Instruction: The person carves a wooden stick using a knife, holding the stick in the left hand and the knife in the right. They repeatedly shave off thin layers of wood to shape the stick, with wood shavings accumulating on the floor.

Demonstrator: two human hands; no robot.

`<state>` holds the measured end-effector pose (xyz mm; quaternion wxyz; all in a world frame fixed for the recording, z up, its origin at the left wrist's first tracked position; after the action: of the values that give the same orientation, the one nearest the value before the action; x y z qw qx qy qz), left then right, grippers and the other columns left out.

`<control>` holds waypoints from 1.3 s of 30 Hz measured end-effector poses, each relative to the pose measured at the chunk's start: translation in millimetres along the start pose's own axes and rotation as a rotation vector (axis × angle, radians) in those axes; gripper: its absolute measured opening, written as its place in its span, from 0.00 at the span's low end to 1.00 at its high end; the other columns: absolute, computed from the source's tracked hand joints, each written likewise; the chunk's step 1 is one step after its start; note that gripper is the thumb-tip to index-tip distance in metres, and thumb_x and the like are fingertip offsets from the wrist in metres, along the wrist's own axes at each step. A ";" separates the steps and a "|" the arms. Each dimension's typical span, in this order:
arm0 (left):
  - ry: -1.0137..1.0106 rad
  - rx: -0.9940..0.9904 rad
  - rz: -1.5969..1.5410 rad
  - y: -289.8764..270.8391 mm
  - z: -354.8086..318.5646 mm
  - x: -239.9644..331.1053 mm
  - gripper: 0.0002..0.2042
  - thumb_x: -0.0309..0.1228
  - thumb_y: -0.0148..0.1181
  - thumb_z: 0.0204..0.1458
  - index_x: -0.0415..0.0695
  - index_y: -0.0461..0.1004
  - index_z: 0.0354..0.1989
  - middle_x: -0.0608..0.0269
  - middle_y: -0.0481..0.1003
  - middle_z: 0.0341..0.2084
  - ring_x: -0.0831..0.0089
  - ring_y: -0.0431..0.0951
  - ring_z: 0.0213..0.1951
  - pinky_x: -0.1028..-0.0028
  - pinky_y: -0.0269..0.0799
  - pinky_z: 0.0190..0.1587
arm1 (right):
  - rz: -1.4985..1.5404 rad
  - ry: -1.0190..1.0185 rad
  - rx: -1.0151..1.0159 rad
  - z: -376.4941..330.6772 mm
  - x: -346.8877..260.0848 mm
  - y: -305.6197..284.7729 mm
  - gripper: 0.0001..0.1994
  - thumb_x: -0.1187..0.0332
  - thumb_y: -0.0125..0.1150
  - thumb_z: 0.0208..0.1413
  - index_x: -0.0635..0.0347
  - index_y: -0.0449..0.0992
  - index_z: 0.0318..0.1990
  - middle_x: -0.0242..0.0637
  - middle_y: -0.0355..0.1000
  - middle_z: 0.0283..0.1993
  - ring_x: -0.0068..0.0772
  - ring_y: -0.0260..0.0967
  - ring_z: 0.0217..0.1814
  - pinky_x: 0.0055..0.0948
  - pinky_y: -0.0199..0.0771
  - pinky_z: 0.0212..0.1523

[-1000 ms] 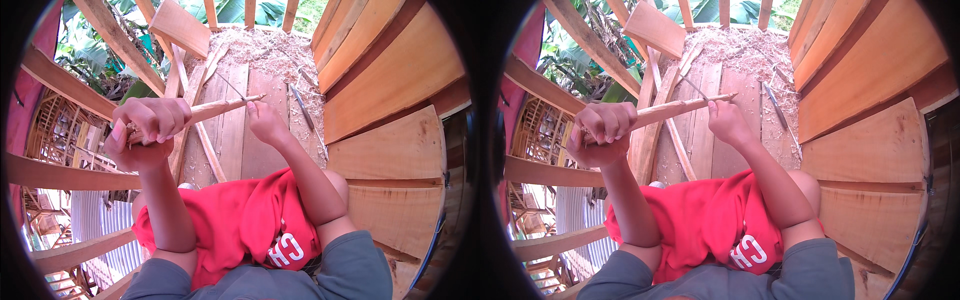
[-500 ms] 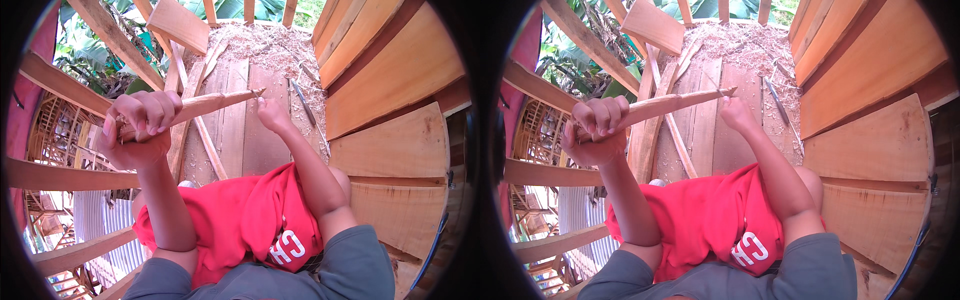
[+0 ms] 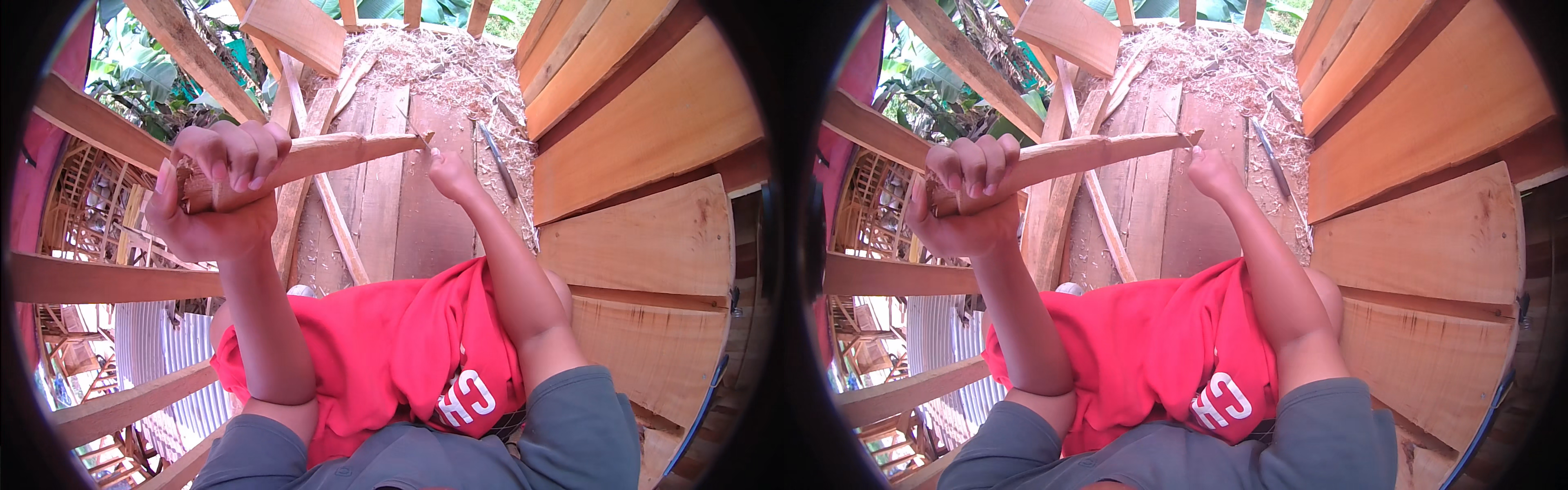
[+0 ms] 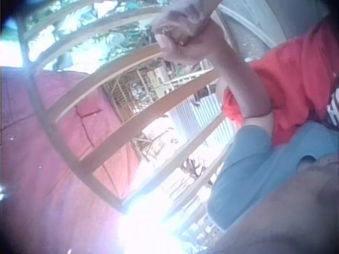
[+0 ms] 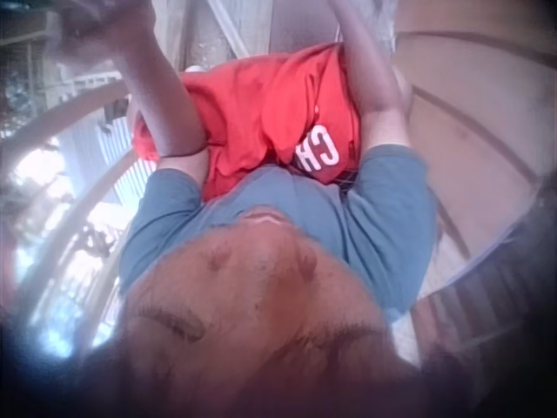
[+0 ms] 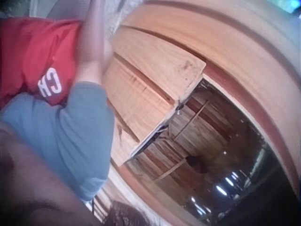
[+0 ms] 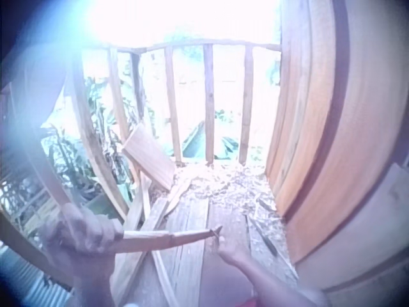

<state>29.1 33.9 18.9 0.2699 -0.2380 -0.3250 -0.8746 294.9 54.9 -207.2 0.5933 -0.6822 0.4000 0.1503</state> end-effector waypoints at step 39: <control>-0.098 -0.515 0.012 17.4 -1.3 4.5 0.22 0.45 0.50 0.56 0.48 0.69 0.12 0.70 0.68 0.08 0.74 0.66 0.10 0.74 0.61 0.17 | -0.075 -0.269 -0.092 -51.1 -44.4 -20.9 0.22 0.58 0.43 0.66 0.70 0.75 0.31 0.59 0.73 0.30 0.61 0.71 0.36 0.50 0.69 0.43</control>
<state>36.3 20.4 28.4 0.1897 -0.3429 -0.1031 -0.9142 268.1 23.2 -149.8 0.6148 -0.6969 0.2838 0.2361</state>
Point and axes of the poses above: each hand's wrist, its own z-axis towards the middle knuckle, its own y-axis out of the palm, x = y × z, the point moved 5 cm from there along z, towards the middle knuckle
